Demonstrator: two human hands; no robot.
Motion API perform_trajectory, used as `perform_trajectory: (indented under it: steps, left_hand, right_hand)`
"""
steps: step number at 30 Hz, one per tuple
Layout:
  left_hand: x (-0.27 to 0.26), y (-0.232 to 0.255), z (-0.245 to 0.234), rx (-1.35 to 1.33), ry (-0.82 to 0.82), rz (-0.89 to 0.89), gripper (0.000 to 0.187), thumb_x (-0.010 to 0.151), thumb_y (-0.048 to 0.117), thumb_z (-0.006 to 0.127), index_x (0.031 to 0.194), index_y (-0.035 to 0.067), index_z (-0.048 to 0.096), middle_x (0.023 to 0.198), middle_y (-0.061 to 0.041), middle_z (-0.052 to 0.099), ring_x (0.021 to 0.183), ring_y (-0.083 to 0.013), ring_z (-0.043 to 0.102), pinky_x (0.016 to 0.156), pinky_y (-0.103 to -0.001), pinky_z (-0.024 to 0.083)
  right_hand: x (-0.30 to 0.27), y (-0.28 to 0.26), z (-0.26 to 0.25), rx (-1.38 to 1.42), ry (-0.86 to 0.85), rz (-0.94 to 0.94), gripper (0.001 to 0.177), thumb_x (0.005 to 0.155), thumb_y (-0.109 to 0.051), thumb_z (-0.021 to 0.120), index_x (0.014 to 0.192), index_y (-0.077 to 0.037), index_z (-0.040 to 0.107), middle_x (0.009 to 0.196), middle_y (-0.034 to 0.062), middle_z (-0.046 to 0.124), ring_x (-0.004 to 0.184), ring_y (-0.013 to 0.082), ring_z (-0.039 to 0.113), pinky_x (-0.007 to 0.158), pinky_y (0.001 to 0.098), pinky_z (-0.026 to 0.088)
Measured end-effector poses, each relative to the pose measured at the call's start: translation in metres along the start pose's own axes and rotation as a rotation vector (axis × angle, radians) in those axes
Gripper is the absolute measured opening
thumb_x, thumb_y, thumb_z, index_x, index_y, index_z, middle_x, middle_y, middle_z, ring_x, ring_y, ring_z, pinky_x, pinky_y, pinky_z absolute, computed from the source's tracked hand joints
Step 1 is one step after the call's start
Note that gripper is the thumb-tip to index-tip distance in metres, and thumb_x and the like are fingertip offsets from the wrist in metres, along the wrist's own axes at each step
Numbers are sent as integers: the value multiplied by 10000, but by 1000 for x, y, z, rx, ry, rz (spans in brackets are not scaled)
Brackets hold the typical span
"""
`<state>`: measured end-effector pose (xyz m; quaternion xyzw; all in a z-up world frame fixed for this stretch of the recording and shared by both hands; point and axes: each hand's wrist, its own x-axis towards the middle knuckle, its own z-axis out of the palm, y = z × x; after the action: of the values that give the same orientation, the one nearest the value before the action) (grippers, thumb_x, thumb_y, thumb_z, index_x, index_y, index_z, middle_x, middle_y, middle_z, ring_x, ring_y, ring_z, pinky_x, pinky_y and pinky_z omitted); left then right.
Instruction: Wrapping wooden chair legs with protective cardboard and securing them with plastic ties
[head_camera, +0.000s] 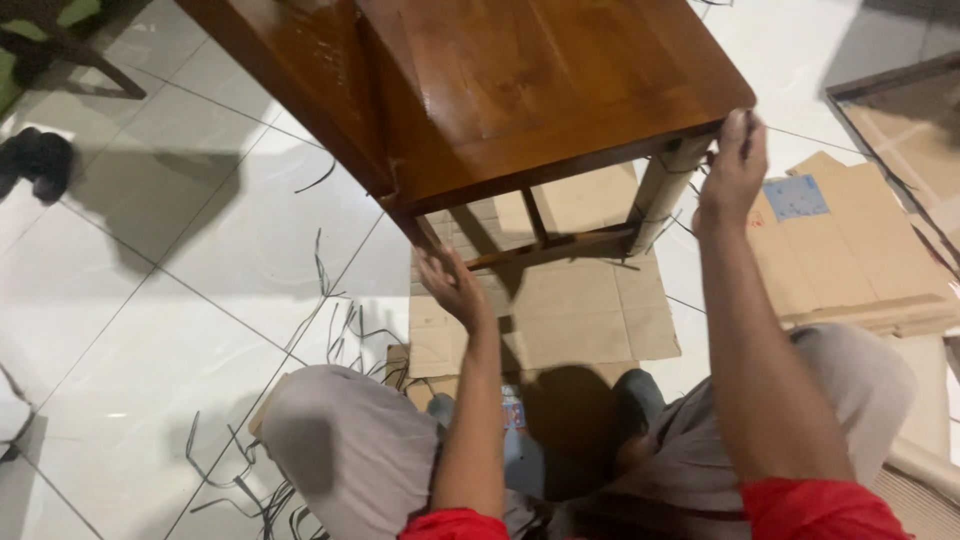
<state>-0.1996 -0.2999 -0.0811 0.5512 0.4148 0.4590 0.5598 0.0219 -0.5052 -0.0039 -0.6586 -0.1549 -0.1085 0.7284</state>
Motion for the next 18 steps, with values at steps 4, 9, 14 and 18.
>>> perform_trajectory:
  steps: [4,9,14,18]
  left_hand:
    - [-56,-51,23,-13,63,-245,549,989,417,657,1422,95,555,1483,-246,500,1430,-423,441,1178,-555,392]
    - [-113,-123,35,141,-276,-386,536,972,460,646,1365,95,638,1432,-203,615,1362,-403,534,1135,-574,438]
    - [-145,-212,59,-51,-401,-409,327,927,174,650,1215,30,705,1128,-170,643,1100,-277,588,1024,-440,472]
    - [-168,-216,69,91,-530,-436,312,945,243,663,1210,97,739,1074,-164,687,1040,-249,655,961,-419,515]
  right_hand:
    - [-43,37,-7,-30,122,157,378,1146,-212,574,1491,-104,466,1411,155,596,1238,271,600,1002,433,500]
    - [-118,90,-8,93,159,378,456,1070,-164,600,1505,-110,475,1209,93,626,963,147,684,780,232,603]
    - [-171,141,-17,-56,109,688,393,1035,-223,601,1401,-82,579,1105,183,740,868,249,766,740,297,609]
    - [-192,155,-25,-146,115,783,430,1057,-261,568,1424,-39,548,1115,210,742,927,274,751,811,360,591]
